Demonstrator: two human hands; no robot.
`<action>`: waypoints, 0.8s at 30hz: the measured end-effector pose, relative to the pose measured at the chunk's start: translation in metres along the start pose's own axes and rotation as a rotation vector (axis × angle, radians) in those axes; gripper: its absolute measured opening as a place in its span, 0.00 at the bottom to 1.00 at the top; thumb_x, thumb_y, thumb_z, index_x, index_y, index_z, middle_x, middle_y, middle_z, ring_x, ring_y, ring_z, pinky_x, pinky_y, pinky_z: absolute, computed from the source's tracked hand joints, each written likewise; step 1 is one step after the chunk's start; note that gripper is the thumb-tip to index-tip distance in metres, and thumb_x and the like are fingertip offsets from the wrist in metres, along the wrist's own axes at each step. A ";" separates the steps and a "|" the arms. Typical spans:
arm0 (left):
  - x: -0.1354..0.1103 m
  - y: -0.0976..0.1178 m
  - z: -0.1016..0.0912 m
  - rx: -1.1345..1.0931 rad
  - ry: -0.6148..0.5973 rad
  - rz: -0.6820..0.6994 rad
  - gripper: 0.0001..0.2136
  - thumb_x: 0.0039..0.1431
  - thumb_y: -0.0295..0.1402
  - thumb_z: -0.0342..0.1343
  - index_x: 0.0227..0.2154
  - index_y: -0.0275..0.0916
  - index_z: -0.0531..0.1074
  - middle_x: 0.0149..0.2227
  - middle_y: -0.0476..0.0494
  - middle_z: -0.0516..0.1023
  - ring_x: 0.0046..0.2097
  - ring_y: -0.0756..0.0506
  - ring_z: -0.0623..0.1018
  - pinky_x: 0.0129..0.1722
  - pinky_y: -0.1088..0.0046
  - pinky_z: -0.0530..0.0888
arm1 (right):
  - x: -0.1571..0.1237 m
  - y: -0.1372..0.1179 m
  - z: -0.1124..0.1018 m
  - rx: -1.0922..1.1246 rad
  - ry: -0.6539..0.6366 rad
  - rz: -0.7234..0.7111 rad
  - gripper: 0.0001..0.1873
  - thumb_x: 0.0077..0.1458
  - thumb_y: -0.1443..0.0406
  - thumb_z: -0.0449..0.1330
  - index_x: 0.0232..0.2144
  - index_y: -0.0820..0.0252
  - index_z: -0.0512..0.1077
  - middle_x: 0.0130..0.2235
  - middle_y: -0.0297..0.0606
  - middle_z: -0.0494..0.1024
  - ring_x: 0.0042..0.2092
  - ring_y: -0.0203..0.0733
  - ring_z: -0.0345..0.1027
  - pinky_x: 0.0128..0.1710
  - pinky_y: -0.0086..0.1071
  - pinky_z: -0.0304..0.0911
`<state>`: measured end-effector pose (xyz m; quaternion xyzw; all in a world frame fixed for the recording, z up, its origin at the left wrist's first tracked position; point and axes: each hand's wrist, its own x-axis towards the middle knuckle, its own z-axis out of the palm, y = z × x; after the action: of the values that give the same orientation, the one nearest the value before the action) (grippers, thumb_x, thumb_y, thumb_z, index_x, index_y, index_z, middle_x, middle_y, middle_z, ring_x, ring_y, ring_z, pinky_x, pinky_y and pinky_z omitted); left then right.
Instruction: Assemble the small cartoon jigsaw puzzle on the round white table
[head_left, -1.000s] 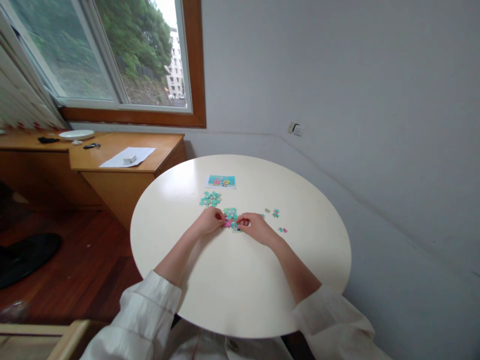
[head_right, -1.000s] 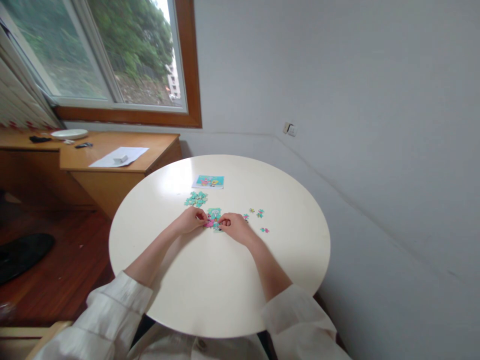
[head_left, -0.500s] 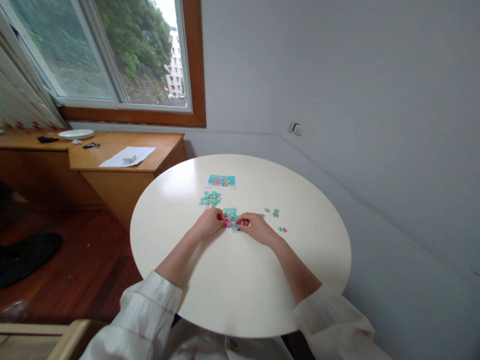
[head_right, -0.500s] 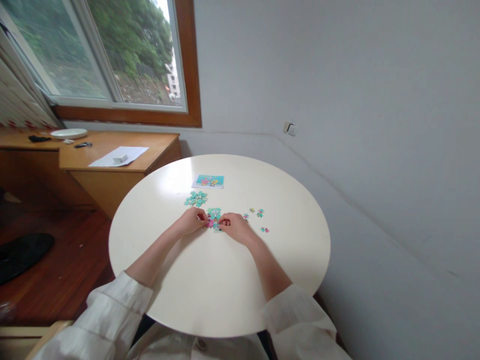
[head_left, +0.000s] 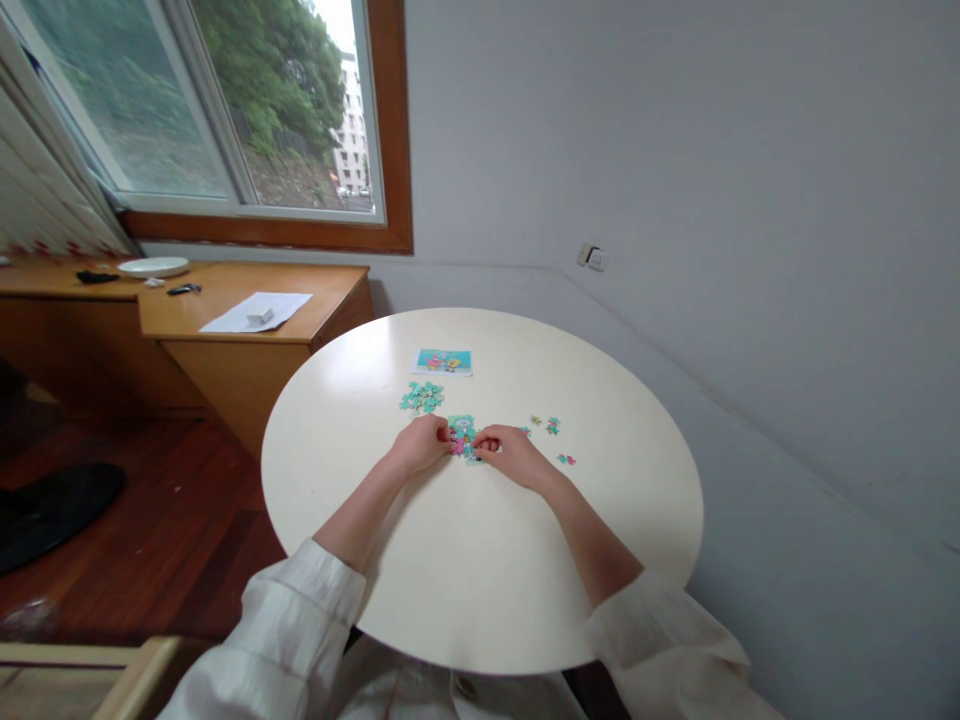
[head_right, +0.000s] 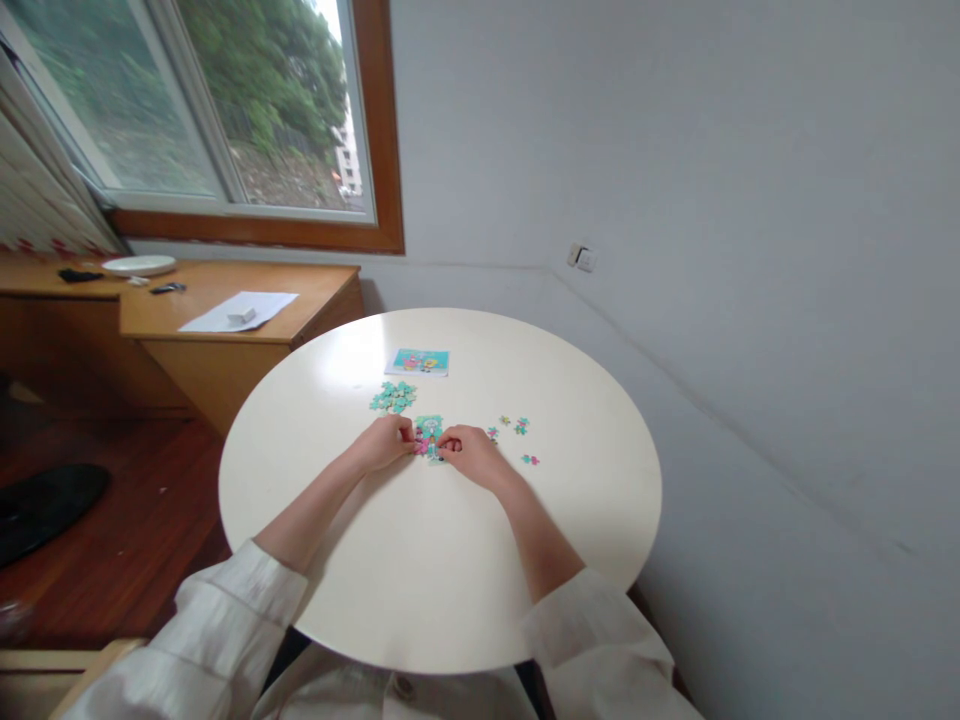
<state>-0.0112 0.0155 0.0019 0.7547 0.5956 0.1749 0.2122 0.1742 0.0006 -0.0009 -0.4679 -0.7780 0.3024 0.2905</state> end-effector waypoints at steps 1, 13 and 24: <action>0.000 0.000 0.000 0.005 -0.001 -0.001 0.08 0.44 0.36 0.59 0.20 0.37 0.69 0.23 0.49 0.72 0.29 0.48 0.70 0.25 0.77 0.60 | 0.000 0.000 0.000 -0.004 0.000 0.002 0.07 0.45 0.71 0.56 0.28 0.63 0.74 0.25 0.33 0.70 0.27 0.33 0.61 0.29 0.27 0.57; 0.000 -0.001 0.000 -0.047 0.000 0.012 0.09 0.44 0.36 0.59 0.19 0.37 0.68 0.23 0.50 0.72 0.29 0.49 0.70 0.27 0.76 0.61 | -0.001 0.000 0.000 -0.005 0.014 -0.003 0.07 0.46 0.69 0.56 0.28 0.63 0.74 0.25 0.33 0.71 0.27 0.33 0.61 0.28 0.26 0.56; -0.002 0.001 0.000 -0.018 0.026 -0.011 0.08 0.45 0.36 0.58 0.20 0.38 0.69 0.24 0.50 0.73 0.30 0.48 0.70 0.26 0.77 0.61 | -0.002 0.001 -0.001 -0.030 0.022 0.041 0.08 0.48 0.65 0.55 0.27 0.61 0.74 0.25 0.34 0.74 0.27 0.33 0.62 0.28 0.26 0.55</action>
<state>-0.0108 0.0134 0.0023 0.7473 0.6007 0.1888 0.2123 0.1769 -0.0005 -0.0014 -0.4913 -0.7694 0.2914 0.2859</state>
